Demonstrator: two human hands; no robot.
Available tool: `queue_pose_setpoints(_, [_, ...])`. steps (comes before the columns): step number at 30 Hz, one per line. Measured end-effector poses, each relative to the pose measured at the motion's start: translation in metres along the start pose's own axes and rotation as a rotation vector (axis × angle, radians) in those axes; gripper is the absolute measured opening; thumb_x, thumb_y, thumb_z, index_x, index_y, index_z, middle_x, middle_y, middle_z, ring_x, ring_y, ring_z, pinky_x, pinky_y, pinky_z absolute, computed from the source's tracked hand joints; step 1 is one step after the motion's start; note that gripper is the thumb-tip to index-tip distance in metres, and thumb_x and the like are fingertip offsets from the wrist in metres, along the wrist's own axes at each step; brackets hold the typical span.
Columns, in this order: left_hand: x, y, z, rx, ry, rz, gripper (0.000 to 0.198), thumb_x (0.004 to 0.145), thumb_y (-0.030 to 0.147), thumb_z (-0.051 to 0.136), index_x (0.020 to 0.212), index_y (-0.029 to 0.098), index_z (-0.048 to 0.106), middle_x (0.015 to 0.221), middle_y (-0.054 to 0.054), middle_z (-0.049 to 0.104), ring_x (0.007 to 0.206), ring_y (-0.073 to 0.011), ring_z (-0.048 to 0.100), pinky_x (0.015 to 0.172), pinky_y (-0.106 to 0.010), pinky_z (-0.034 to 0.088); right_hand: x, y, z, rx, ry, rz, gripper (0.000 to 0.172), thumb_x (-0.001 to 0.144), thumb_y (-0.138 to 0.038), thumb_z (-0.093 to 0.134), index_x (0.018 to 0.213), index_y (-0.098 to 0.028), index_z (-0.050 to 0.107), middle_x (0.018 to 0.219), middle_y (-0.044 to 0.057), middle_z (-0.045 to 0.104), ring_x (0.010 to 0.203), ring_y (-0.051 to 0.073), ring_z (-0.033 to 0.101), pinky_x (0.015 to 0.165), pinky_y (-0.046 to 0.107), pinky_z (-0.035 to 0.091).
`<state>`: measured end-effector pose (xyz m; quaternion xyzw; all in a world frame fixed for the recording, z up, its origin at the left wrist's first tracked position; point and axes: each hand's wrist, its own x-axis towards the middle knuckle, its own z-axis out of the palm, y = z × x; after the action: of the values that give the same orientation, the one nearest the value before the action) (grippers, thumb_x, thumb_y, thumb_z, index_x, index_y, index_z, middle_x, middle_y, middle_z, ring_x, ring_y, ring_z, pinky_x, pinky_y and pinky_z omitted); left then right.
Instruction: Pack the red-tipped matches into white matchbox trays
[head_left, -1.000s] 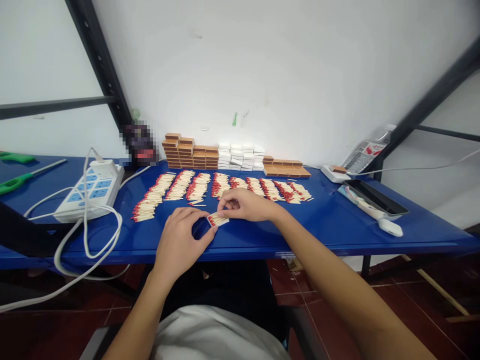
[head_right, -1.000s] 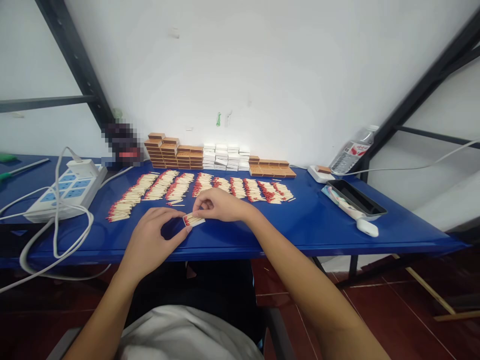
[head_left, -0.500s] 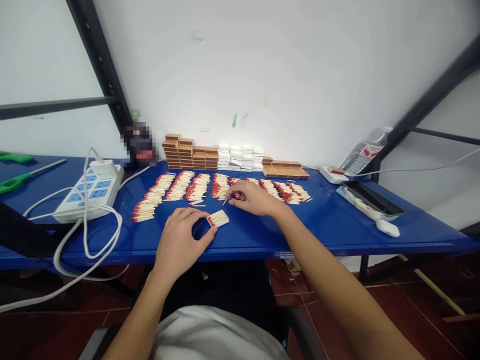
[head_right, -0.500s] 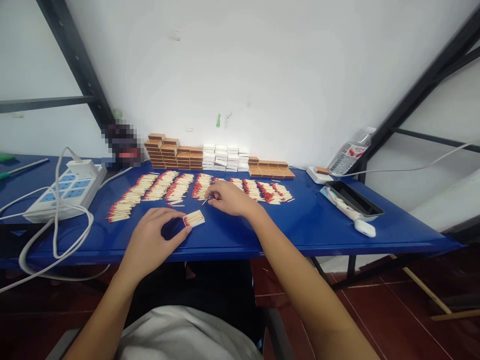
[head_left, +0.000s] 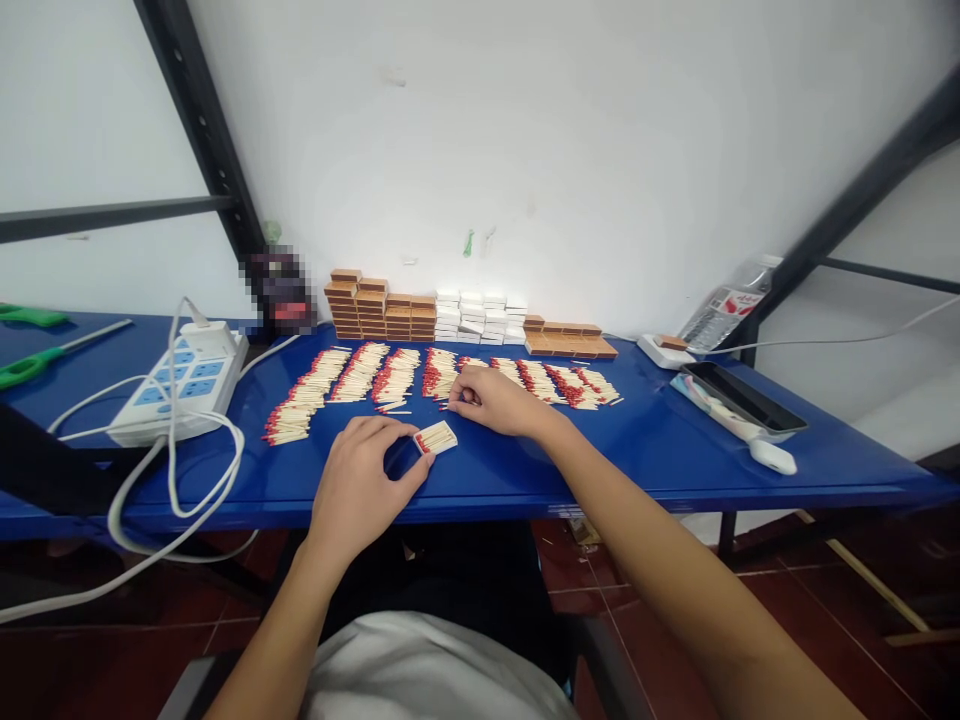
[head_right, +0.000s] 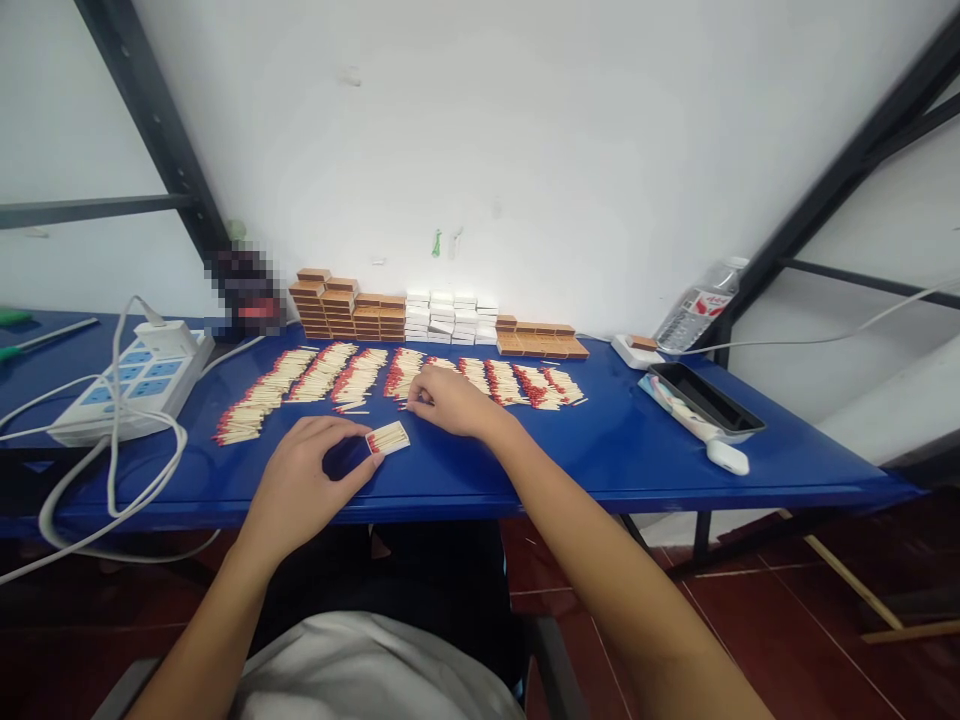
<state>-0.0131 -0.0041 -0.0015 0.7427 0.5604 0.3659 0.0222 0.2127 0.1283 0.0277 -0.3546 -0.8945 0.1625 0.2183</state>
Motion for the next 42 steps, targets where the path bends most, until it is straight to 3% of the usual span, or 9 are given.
queue_pose_setpoints(8, [0.0000,0.0000,-0.0005,-0.005,-0.001,-0.010,0.021,0.095,0.038,0.079,0.112,0.026,0.078,0.115,-0.002,0.078,0.117,-0.0282,0.065,0.104,-0.047,0.051,-0.0009,-0.0013,-0.0017,0.002,0.014,-0.011,0.009,0.093,-0.010,0.068,0.087,-0.016,0.071,0.086,0.003,0.066,0.079,0.015,0.056,0.071,0.028,0.037])
queue_pose_setpoints(13, [0.0004,0.0000,-0.0004,-0.006,-0.006,-0.012,0.021,0.095,0.038,0.078,0.112,0.027,0.078,0.116,-0.002,0.078,0.117,-0.0281,0.065,0.104,-0.047,0.051,-0.0012,0.0015,-0.0012,-0.036,0.026,-0.005,0.005,0.094,-0.018,0.073,0.098,-0.016,0.071,0.090,0.003,0.064,0.077,0.015,0.053,0.069,0.028,0.036])
queue_pose_setpoints(19, [0.0003,0.0010,-0.0012,-0.005,-0.006,-0.011,0.020,0.095,0.038,0.079,0.111,0.027,0.078,0.116,-0.003,0.078,0.118,-0.0294,0.065,0.104,-0.048,0.051,-0.0001,0.0018,-0.0004,-0.033,-0.013,0.029,0.013,0.098,-0.020,0.071,0.087,-0.016,0.069,0.086,0.003,0.064,0.076,0.015,0.054,0.069,0.028,0.035])
queue_pose_setpoints(28, [-0.0003,0.0016,-0.0020,-0.001,-0.009,-0.017,0.020,0.095,0.039,0.078,0.112,0.027,0.077,0.116,-0.003,0.078,0.117,-0.0287,0.065,0.103,-0.047,0.051,-0.0018,-0.0025,-0.0050,0.138,-0.007,0.035,0.016,0.101,-0.028,0.068,0.089,-0.017,0.070,0.090,0.003,0.067,0.075,0.015,0.054,0.068,0.028,0.038])
queue_pose_setpoints(36, [0.0006,0.0021,-0.0017,-0.008,-0.009,-0.017,0.020,0.095,0.039,0.077,0.111,0.027,0.078,0.115,-0.004,0.078,0.118,-0.0298,0.065,0.104,-0.048,0.051,-0.0007,-0.0028,-0.0031,0.041,-0.039,0.037,0.011,0.098,-0.021,0.070,0.089,-0.015,0.072,0.084,0.002,0.064,0.075,0.015,0.054,0.069,0.028,0.037])
queue_pose_setpoints(42, [0.0002,0.0029,-0.0030,-0.028,0.002,-0.002,0.019,0.095,0.038,0.076,0.110,0.027,0.078,0.115,-0.005,0.078,0.117,-0.0298,0.065,0.102,-0.047,0.051,-0.0024,-0.0074,-0.0055,0.101,0.019,-0.006,0.013,0.097,-0.028,0.073,0.089,-0.017,0.074,0.081,0.000,0.059,0.074,0.015,0.052,0.068,0.028,0.037])
